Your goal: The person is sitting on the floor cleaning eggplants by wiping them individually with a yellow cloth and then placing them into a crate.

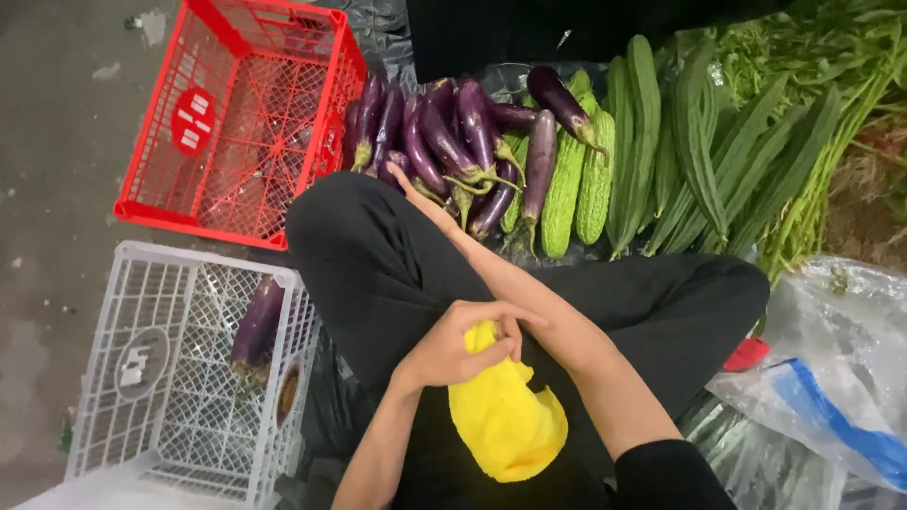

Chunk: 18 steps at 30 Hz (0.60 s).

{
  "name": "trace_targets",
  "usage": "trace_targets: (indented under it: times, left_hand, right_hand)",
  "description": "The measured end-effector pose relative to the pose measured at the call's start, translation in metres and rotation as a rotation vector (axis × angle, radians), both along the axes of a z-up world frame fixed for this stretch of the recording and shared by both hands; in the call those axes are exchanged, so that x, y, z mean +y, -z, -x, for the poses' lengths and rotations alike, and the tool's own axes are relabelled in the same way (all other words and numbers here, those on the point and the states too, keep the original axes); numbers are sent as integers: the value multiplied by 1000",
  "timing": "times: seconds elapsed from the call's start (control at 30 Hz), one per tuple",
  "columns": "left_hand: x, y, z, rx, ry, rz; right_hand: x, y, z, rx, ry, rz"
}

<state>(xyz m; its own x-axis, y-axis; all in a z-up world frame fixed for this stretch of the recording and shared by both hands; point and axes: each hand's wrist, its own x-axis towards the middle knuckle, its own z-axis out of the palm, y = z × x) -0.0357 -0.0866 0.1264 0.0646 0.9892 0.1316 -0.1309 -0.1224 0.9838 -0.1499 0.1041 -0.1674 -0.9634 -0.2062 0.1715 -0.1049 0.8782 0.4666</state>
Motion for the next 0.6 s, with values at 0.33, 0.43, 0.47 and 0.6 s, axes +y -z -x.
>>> trace_targets:
  times: [0.33,0.43,0.47,0.6]
  left_hand:
    - [5,1,5,48,36,69]
    - [6,2,5,56,46,76]
    - [6,1,3,50,36,78]
    - [5,-2,-1,53,21,87]
  right_hand:
    - [-7,-131,-32,81,-163,70]
    - [6,-93,-21,136,-239,58]
    - [12,-66,-16,121,-237,106]
    - [16,-167,-42,213,-340,229]
